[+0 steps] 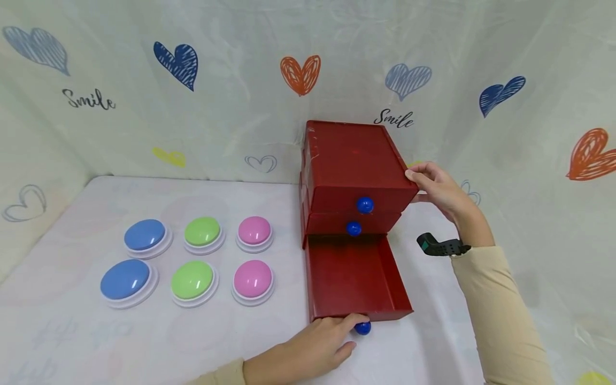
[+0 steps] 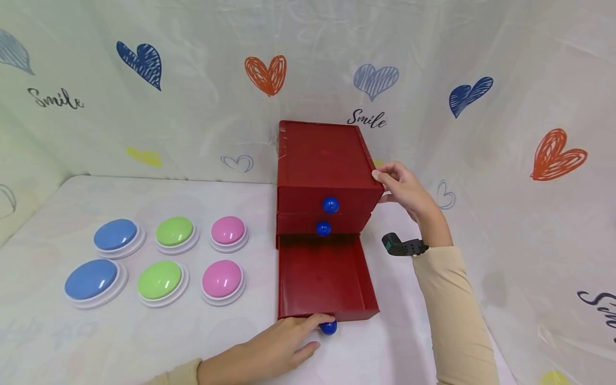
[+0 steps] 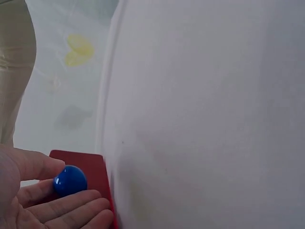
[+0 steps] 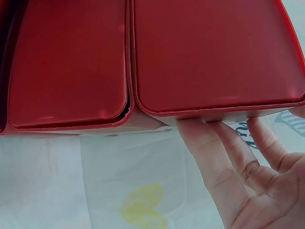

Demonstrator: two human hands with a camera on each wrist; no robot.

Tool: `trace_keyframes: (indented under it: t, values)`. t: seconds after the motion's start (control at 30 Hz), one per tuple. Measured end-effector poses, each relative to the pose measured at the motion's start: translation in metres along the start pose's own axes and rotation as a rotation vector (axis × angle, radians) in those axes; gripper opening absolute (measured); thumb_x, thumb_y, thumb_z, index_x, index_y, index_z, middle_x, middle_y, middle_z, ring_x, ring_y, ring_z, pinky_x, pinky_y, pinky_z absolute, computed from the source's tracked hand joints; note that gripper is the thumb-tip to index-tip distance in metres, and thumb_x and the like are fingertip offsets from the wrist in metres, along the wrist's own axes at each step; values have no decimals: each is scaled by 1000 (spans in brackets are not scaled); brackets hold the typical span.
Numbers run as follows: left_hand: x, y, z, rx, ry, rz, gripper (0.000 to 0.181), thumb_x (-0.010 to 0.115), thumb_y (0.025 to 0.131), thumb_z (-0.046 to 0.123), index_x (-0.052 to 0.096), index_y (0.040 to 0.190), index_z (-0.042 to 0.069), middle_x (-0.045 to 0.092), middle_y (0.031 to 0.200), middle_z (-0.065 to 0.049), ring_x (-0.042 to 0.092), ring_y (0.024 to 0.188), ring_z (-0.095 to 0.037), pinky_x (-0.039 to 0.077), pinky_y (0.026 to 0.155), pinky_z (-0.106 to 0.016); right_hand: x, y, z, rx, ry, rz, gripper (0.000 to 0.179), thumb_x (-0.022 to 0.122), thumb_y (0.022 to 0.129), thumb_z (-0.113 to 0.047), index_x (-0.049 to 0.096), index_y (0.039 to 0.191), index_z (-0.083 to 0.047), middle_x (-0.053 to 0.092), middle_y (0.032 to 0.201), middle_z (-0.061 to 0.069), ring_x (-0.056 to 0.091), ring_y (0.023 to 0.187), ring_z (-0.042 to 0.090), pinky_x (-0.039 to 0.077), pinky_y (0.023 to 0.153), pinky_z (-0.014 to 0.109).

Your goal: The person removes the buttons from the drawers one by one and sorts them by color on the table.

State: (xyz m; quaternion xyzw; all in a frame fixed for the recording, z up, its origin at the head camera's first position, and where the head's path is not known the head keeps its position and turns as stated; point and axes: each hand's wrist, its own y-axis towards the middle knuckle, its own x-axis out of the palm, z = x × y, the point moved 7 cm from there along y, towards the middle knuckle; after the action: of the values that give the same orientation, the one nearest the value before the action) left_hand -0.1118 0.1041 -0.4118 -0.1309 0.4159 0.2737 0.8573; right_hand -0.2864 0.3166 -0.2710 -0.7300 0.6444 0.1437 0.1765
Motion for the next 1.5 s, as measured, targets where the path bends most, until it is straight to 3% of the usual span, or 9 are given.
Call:
trace_keyframes:
  t: [0.23, 0.4, 0.6, 0.83, 1.13, 1.5]
  values:
    - [-9, 6, -4, -9, 27, 50, 47, 64, 88, 22, 44, 131, 21, 66, 111, 4, 64, 96, -5, 52, 83, -21, 0, -1, 0, -1, 2, 2, 22, 47, 96, -33, 41, 111, -17, 53, 101, -7, 60, 82, 6, 54, 73, 23]
    - [-12, 12, -10, -46, 0, 45, 46, 64, 88, 22, 46, 130, 21, 66, 111, 4, 64, 92, -3, 52, 83, -21, 0, -2, -1, -5, -2, 2, 23, 48, 96, -33, 41, 111, -17, 53, 101, -6, 60, 83, 6, 54, 73, 23]
    - [-14, 17, -18, -92, -19, 41, 47, 64, 88, 23, 45, 131, 22, 65, 114, 4, 64, 99, -7, 52, 84, -23, 0, -1, -2, -15, 8, -2, 22, 47, 96, -32, 41, 110, -16, 53, 101, -6, 61, 82, 6, 54, 72, 23]
    - [-17, 21, -23, -101, -35, 45, 48, 63, 89, 21, 44, 133, 19, 67, 101, 1, 56, 71, 0, 53, 81, -21, 0, -1, -2, -17, 19, -6, 20, 47, 96, -30, 42, 109, -16, 53, 100, -7, 60, 82, 5, 55, 71, 23]
    - [-18, 26, -29, -139, 6, 56, 51, 63, 88, 23, 43, 134, 18, 63, 119, -1, 64, 98, -11, 53, 85, -27, 3, -1, -2, -17, 13, -8, 21, 47, 96, -31, 42, 110, -17, 53, 101, -7, 60, 83, 5, 54, 72, 23]
    - [-21, 31, -25, -160, 52, 66, 51, 63, 89, 25, 42, 134, 17, 66, 110, -2, 63, 84, -8, 54, 81, -26, 1, -2, -2, -6, 1, 1, 22, 48, 96, -32, 42, 110, -16, 53, 102, -7, 60, 82, 4, 54, 72, 22]
